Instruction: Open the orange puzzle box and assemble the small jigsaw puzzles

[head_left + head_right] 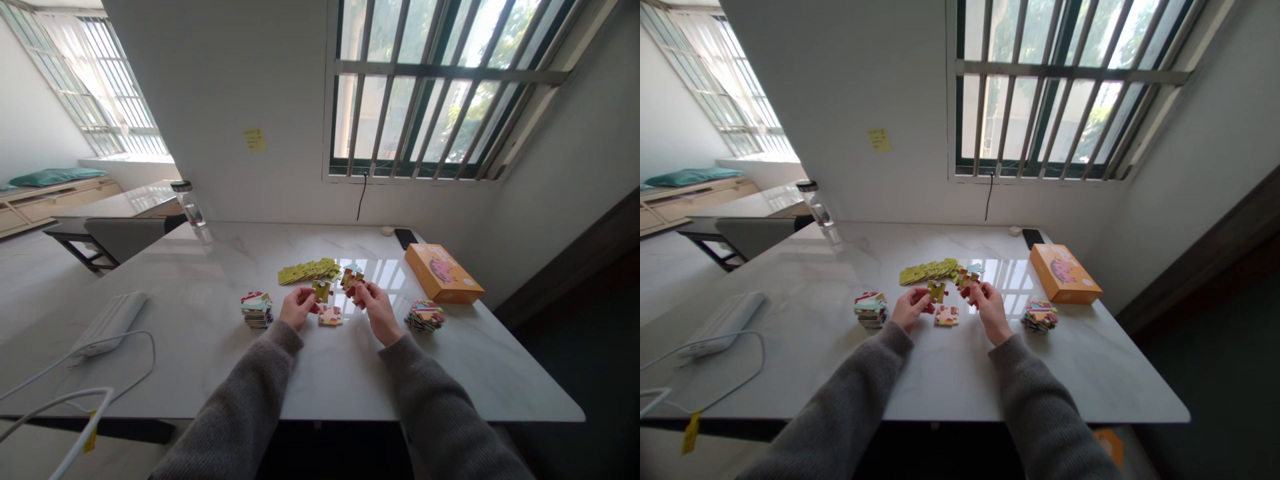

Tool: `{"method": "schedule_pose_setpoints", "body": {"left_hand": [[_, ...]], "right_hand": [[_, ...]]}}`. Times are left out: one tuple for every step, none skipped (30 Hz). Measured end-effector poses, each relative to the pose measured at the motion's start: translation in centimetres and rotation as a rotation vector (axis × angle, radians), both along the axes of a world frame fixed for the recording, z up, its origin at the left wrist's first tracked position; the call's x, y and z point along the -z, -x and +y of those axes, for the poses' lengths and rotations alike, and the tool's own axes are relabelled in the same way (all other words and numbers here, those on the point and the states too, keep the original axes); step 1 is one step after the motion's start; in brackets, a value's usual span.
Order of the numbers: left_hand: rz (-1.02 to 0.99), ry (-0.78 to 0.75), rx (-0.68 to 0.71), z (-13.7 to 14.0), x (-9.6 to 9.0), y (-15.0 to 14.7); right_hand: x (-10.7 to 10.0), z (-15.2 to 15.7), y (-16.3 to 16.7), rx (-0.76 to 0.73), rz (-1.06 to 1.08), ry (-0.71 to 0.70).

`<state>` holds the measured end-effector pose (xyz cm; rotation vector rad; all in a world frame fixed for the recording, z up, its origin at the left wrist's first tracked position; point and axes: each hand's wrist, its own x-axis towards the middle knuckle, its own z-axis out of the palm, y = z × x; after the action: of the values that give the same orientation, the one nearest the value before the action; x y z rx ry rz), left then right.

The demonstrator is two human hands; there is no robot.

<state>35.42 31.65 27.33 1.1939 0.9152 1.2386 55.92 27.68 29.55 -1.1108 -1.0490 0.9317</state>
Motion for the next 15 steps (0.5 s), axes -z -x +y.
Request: {"method": "schedule_pose_setpoints", "body": {"left_hand": [[0.003,0.008,-0.002,0.0,0.0,0.0],[0.009,0.012,-0.004,0.0,0.0,-0.1],[0.018,0.013,-0.007,0.0,-0.1,-0.1],[0.028,0.011,-0.008,-0.1,-0.1,-0.1],[0.041,0.007,-0.009,-0.1,-0.1,-0.2],[0.052,0.001,-0.011,-0.1,-0.2,-0.2],[0.061,-0.005,-0.013,-0.1,-0.2,-0.1],[0.067,-0.01,-0.017,-0.1,-0.2,-0.1],[0.071,-0.015,-0.02,-0.1,-0.2,-0.1],[0.075,-0.018,-0.023,-0.1,-0.3,-0.1],[0.078,-0.02,-0.025,-0.1,-0.3,0.0],[0.079,-0.019,-0.023,-0.1,-0.3,0.0],[0.08,-0.017,-0.019,-0.1,-0.3,0.0],[0.081,-0.016,-0.016,-0.1,-0.3,0.0],[0.081,-0.016,-0.013,-0.1,-0.3,0.0]], "right_hand": [[0.2,0.1,-0.3,0.009,-0.017,0.002],[0.3,0.3,-0.7,0.018,-0.046,0.005],[0.5,0.3,-0.9,0.03,-0.088,0.008],[0.6,0.4,-1.2,0.045,-0.139,0.011],[0.7,0.4,-1.4,0.057,-0.194,0.014],[0.7,0.4,-1.5,0.063,-0.241,0.018],[0.6,0.4,-1.6,0.058,-0.27,0.023],[0.6,0.4,-1.6,0.035,-0.281,0.03],[0.4,0.3,-1.6,-0.001,-0.275,0.035],[0.3,0.3,-1.5,-0.042,-0.258,0.037],[0.2,0.2,-1.4,-0.081,-0.239,0.035],[0.0,0.1,-1.4,-0.115,-0.223,0.033],[-0.1,0.1,-1.3,-0.137,-0.208,0.03],[-0.2,0.0,-1.2,-0.153,-0.19,0.027],[-0.3,0.0,-1.1,-0.163,-0.17,0.024]]}}
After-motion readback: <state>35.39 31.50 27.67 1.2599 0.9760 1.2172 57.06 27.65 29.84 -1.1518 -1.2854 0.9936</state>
